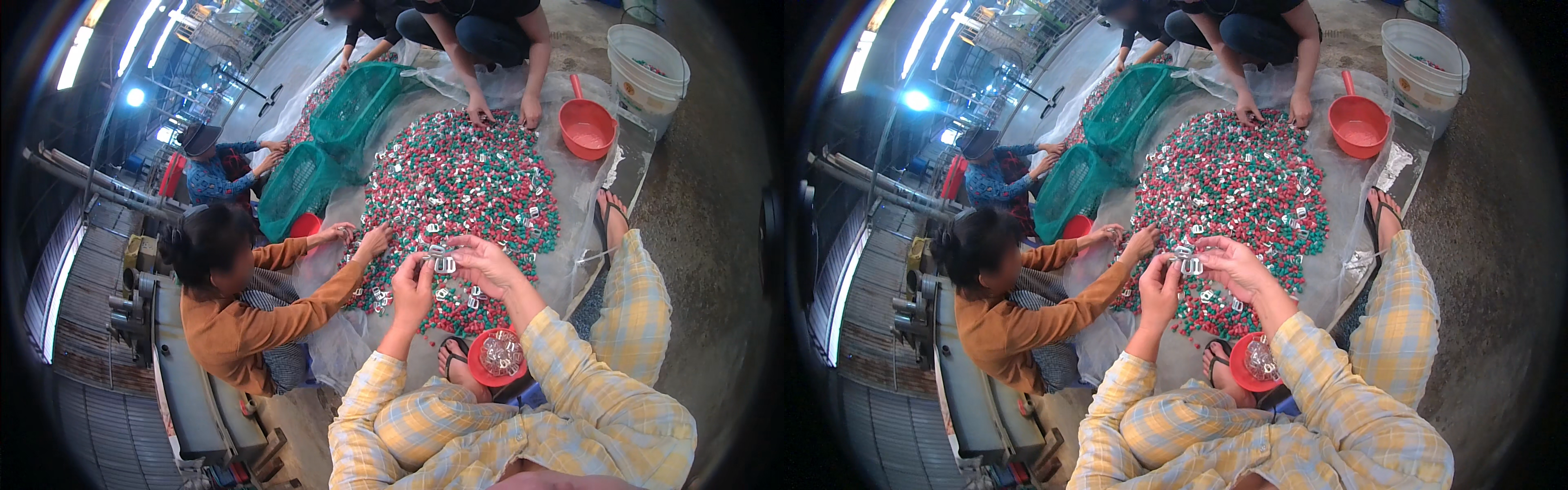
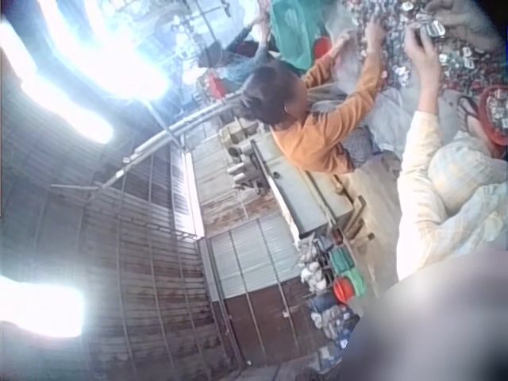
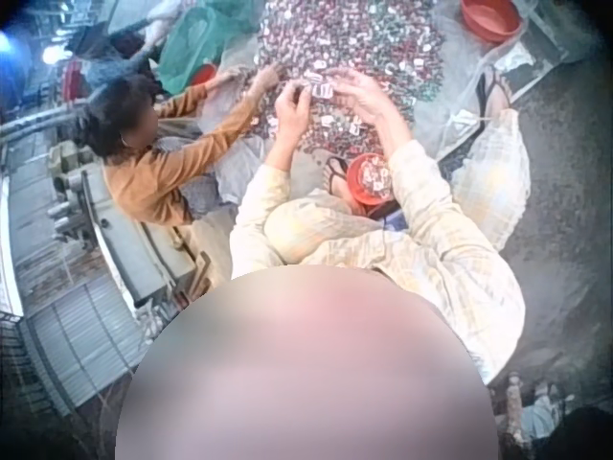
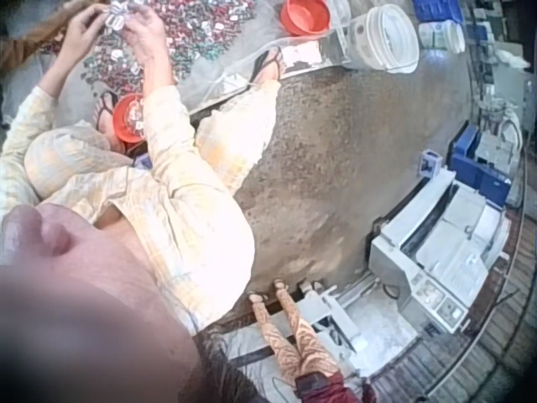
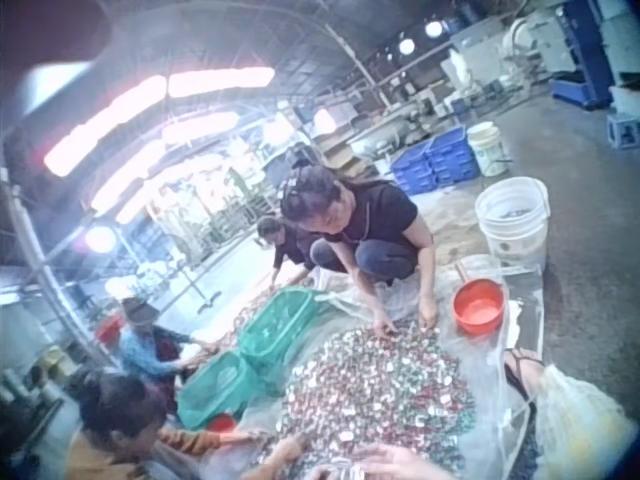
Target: The person sits on a low stool and sorts small red, green, and white plastic bottle caps from a large pile on a plastic sheet. They pick up caps by hand and place them into a red scoop held between their legs. Other workers are visible nearby performing similar sorting tasks.
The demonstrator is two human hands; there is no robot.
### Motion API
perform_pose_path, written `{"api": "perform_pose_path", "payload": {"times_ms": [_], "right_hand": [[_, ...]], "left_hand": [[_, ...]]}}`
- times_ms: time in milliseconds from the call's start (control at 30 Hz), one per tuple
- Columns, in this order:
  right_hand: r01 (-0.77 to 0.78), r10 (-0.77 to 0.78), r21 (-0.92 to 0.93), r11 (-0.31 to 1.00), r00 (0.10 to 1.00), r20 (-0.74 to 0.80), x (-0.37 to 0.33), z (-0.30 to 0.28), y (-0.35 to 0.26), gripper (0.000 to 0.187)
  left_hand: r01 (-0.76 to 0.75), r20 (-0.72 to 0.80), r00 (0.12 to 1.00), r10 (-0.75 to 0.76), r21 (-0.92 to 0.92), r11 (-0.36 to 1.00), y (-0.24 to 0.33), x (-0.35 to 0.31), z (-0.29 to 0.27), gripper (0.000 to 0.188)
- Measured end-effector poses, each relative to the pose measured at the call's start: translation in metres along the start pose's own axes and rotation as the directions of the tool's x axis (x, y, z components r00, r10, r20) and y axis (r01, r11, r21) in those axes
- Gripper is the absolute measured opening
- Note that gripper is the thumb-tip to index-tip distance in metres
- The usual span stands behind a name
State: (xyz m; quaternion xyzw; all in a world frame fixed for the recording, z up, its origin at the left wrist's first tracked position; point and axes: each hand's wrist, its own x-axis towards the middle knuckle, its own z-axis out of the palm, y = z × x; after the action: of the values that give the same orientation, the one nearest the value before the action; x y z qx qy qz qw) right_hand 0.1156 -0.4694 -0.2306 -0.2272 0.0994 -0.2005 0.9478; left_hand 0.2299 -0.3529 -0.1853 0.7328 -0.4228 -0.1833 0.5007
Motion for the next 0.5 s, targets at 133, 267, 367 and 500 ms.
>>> {"api": "perform_pose_path", "payload": {"times_ms": [133, 267, 367, 500], "right_hand": [[-0.052, 0.051, 0.050, 0.997, 0.999, 0.018, 0.003, -0.007, 0.013, 0.038], [-0.054, 0.055, 0.080, 0.995, 0.999, -0.002, 0.002, -0.008, 0.013, 0.037], [0.009, -0.009, 0.003, 1.000, 0.996, -0.084, 0.002, -0.006, 0.006, 0.033], [-0.009, 0.004, -0.297, 0.955, 1.000, -0.018, -0.004, 0.002, -0.012, 0.034]], "left_hand": [[0.016, -0.073, 0.997, -0.017, -0.014, 1.000, 0.004, -0.002, 0.004, 0.012], [-0.044, -0.090, 0.995, 0.046, 0.020, 0.999, -0.003, -0.003, 0.003, 0.012], [-0.052, -0.048, 0.997, 0.057, 0.096, 0.994, -0.003, -0.003, 0.003, 0.011], [-0.028, 0.005, 1.000, 0.028, 0.078, 0.997, 0.002, -0.004, 0.004, 0.011]]}}
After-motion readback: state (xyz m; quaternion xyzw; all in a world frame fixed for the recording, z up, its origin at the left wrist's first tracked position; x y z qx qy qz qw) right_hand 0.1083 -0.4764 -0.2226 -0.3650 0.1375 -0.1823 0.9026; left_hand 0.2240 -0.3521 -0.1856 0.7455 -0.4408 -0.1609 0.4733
